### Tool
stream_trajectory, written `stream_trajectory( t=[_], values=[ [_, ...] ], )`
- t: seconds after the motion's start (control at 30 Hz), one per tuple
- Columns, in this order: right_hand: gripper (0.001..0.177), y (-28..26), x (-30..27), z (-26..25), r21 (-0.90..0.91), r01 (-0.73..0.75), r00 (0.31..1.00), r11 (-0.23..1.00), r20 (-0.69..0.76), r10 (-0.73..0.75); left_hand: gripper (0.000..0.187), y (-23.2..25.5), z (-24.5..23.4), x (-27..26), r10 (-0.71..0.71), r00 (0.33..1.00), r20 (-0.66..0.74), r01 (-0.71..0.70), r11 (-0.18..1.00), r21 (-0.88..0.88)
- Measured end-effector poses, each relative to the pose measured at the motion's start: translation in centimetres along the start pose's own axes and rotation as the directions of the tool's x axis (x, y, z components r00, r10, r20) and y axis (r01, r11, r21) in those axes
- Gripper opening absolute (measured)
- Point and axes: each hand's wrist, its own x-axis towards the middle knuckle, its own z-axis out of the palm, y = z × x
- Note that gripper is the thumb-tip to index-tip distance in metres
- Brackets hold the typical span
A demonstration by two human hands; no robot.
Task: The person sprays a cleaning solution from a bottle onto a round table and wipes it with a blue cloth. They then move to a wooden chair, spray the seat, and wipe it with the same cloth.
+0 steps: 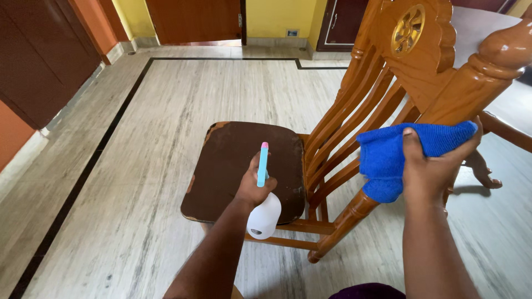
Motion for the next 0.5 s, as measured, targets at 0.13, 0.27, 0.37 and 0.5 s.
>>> stream_trajectory(
  t=[0.13, 0.27, 0.37, 0.5],
  values=[
    [0.103, 0.3, -0.2, 0.8, -0.107, -0.01, 0.999, 0.994, -0.049, 0.005, 0.087, -0.2, 0.2, 0.4, 0.077, 0.997, -0.024, -0.077, 0.997, -0.003],
    [0.102, 1.7, -2.1, 1.6, -0.08, 0.059, 0.996, 0.995, -0.069, -0.064, 0.088, 0.1, 0.2, 0.1, -0.008, 1.0, 0.008, 0.009, 0.999, -0.042],
    [0.099, 2.9, -3.8, 2.1, -0.093, -0.02, 0.997, 0.995, -0.075, 0.013, 0.087, 0.6, 0.2, -0.4, -0.074, 0.997, -0.012, 0.074, 0.997, -0.006],
    [0.1, 4.1, -6.0, 2.5, -0.153, -0.124, 0.991, 0.98, -0.075, 0.114, 0.085, 1.1, 0.3, -0.7, -0.016, 0.999, -0.044, 0.015, 1.0, -0.004]
  ],
)
